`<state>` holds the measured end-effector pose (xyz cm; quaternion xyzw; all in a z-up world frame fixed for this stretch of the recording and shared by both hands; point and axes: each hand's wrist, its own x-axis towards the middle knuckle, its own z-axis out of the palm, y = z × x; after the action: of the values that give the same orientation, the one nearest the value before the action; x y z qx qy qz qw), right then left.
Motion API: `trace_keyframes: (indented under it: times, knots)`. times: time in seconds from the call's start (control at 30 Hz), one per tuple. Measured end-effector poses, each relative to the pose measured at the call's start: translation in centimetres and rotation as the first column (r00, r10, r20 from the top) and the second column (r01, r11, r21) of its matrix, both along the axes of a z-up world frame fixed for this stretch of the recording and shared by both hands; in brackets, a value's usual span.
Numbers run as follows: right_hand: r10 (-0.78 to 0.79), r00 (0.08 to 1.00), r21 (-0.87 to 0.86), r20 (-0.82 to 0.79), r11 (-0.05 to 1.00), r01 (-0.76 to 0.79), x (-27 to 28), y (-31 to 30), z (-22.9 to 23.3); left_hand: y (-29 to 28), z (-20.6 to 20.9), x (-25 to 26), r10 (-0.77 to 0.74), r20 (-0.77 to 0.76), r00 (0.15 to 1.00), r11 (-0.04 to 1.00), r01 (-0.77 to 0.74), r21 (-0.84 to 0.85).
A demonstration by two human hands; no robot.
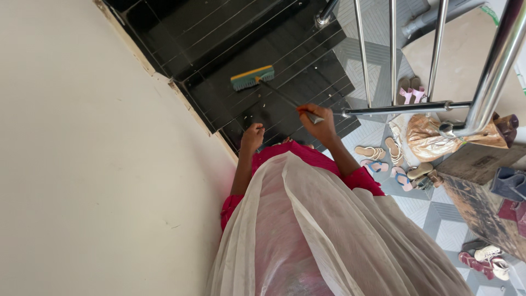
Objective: The person cleans the black marble steps of a staircase using a hand brush, moving the brush across the surface and into the corners of each step.
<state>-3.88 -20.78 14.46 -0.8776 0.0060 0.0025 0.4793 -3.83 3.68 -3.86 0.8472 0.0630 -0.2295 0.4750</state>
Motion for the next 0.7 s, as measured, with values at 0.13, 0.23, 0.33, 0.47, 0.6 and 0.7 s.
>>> trace_keyframes:
  times: [0.13, 0.23, 0.33, 0.47, 0.6, 0.7]
  knots:
    - [0.048, 0.999, 0.04, -0.011, 0.998, -0.047, -0.4, 3.1, -1.9, -0.2, -0.1, 0.2, 0.084, 0.01, 0.996, 0.995, -0.083, -0.063]
    - [0.005, 0.998, 0.049, -0.068, 0.999, -0.002, 1.9, 4.0, -3.0, -0.4, -0.3, 0.2, 0.128, -0.033, 0.991, 0.987, -0.131, -0.096]
    - [-0.003, 0.994, 0.076, -0.111, 0.997, 0.012, 5.0, 5.1, -3.8, -0.3, -0.1, 0.8, 0.136, -0.027, 0.99, 0.985, -0.138, -0.102]
    - [0.204, 0.973, 0.04, 0.105, 0.977, -0.209, 6.5, 7.2, -5.1, -0.4, 1.1, 2.1, 0.202, 0.086, 0.976, 0.964, -0.183, -0.191]
    - [0.236, 0.969, -0.049, -0.076, 0.969, -0.24, 5.5, 7.9, -3.8, 0.2, 5.2, 4.1, 0.348, 0.12, 0.93, 0.91, -0.305, -0.28]
    - [0.336, 0.941, -0.041, 0.031, 0.941, -0.335, 3.3, 7.8, -1.6, 0.8, 8.0, 5.4, 0.456, 0.051, 0.889, 0.837, -0.408, -0.364]
